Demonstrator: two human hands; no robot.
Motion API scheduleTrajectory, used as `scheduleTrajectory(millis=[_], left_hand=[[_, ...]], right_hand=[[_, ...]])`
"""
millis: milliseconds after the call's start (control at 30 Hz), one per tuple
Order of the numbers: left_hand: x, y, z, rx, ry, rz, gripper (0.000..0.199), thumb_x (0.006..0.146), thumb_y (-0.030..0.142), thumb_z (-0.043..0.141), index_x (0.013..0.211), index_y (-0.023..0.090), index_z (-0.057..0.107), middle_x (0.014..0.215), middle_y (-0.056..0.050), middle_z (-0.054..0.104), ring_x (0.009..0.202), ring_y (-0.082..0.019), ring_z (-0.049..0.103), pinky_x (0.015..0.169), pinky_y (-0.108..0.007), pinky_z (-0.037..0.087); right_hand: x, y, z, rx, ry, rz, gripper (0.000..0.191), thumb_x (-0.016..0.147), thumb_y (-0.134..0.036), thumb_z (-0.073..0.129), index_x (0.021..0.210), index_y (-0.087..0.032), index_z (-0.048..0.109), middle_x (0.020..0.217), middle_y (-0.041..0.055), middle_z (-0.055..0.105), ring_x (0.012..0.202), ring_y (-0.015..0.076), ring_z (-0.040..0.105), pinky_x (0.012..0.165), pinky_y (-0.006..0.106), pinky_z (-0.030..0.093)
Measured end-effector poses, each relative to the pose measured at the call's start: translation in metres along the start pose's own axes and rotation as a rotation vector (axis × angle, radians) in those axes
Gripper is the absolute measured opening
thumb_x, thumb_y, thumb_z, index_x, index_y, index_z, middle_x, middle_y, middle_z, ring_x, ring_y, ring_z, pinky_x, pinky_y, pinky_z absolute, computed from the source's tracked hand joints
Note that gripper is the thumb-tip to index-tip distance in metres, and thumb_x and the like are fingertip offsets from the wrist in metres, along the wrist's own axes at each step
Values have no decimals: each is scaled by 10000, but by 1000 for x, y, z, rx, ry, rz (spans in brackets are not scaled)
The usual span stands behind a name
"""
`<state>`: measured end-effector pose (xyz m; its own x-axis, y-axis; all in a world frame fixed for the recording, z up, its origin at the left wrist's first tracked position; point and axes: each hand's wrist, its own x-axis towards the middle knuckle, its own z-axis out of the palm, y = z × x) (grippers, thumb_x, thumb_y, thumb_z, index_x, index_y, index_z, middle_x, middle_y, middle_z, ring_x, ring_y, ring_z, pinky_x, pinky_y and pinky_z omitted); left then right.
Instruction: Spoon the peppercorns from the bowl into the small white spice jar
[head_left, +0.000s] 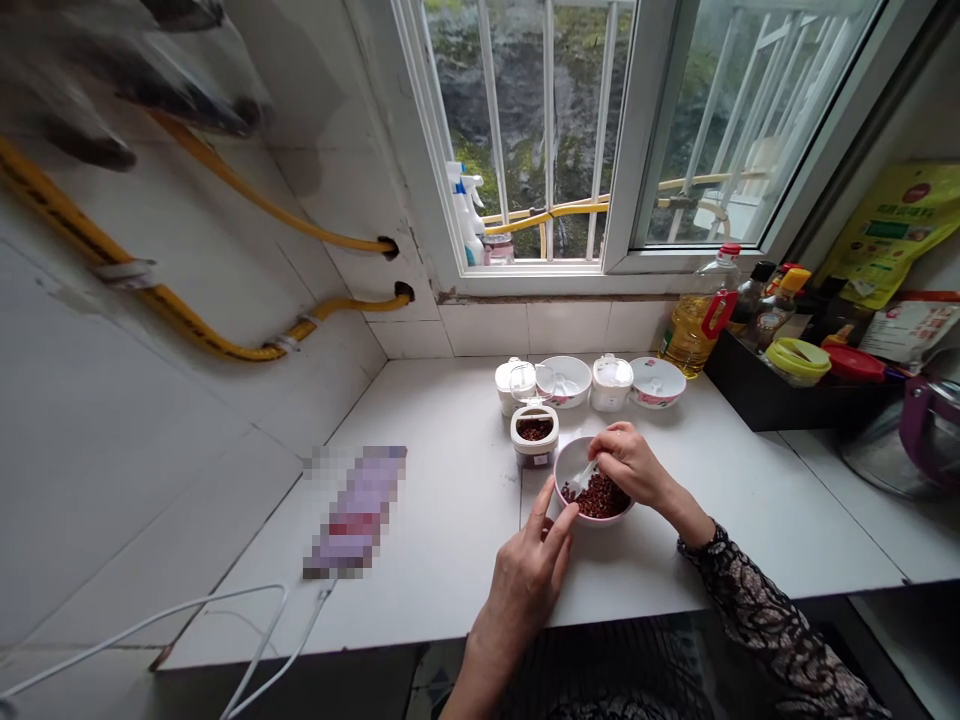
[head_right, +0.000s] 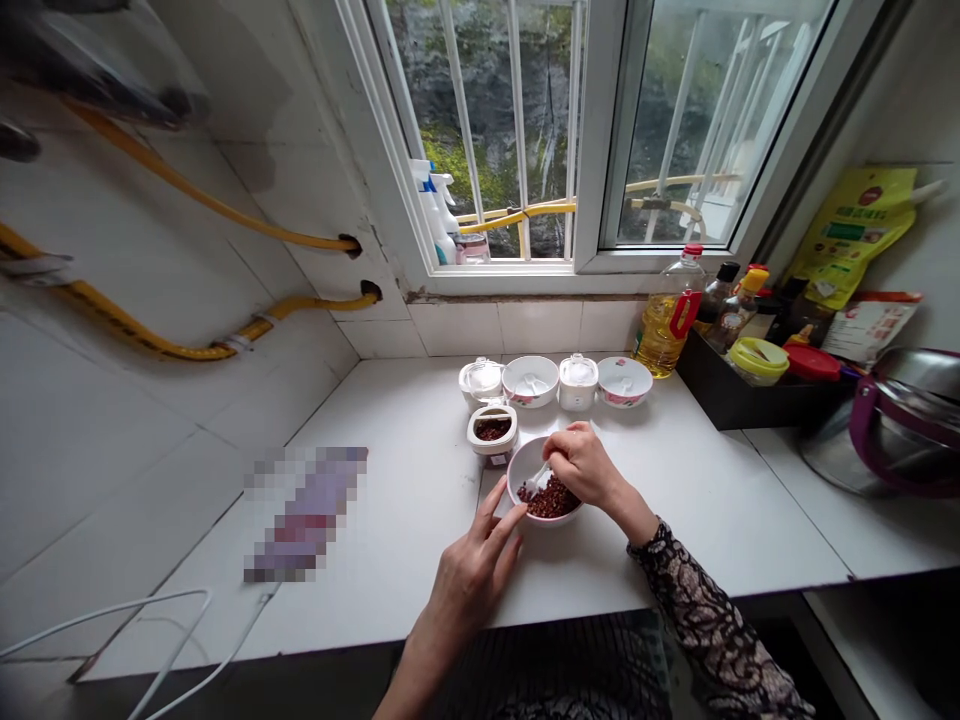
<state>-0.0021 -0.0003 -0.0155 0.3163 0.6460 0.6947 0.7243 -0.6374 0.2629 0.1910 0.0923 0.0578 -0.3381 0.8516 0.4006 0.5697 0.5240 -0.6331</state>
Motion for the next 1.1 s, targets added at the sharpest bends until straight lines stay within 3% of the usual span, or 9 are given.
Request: scheduleTrajectory(millis=[67,200,333,967,1100], left_hand=[[0,0,0,-4,0,-5,389,966,139,443,1345,210,489,1457,-198,481,803,-145,704,628,-235,571],[1,0,-1,-15,2,-3,358,972,140,438,1318,200,506,1454,-208,480,803,-142,703,624,-235,570],[2,1,-2,-8,6,5,343,976,138,438,1308,190,509,1448,-216,484,793,-140,701,628,-237,571],[2,1,-1,11,-17,0,336,975,131,434,1302,173,497,1463,-227,457,852,-154,706,654,-242,575],[2,2,-1,11,-15,0,322,981,138,425,1291,174,501,1460,-232,458,837,-157,708,641,-252,576]], right_hand=[[-1,-2,3,121,0,68,195,700,-152,481,608,-229,635,583,-3,660,696,188,589,865,362,438],[-1,-3,0,431,8,307,150,673,-210,497,624,-209,638,479,-24,588,500,145,517,591,278,432],[0,-1,-7,637,66,432,129,629,-239,537,609,-183,651,461,-20,578,472,130,504,543,258,418],[1,3,-13,709,136,469,121,605,-268,590,612,-178,670,470,-13,587,502,135,497,602,295,420],[8,-3,-13,687,207,400,121,652,-288,611,671,-181,666,509,-10,603,544,148,533,640,308,443]])
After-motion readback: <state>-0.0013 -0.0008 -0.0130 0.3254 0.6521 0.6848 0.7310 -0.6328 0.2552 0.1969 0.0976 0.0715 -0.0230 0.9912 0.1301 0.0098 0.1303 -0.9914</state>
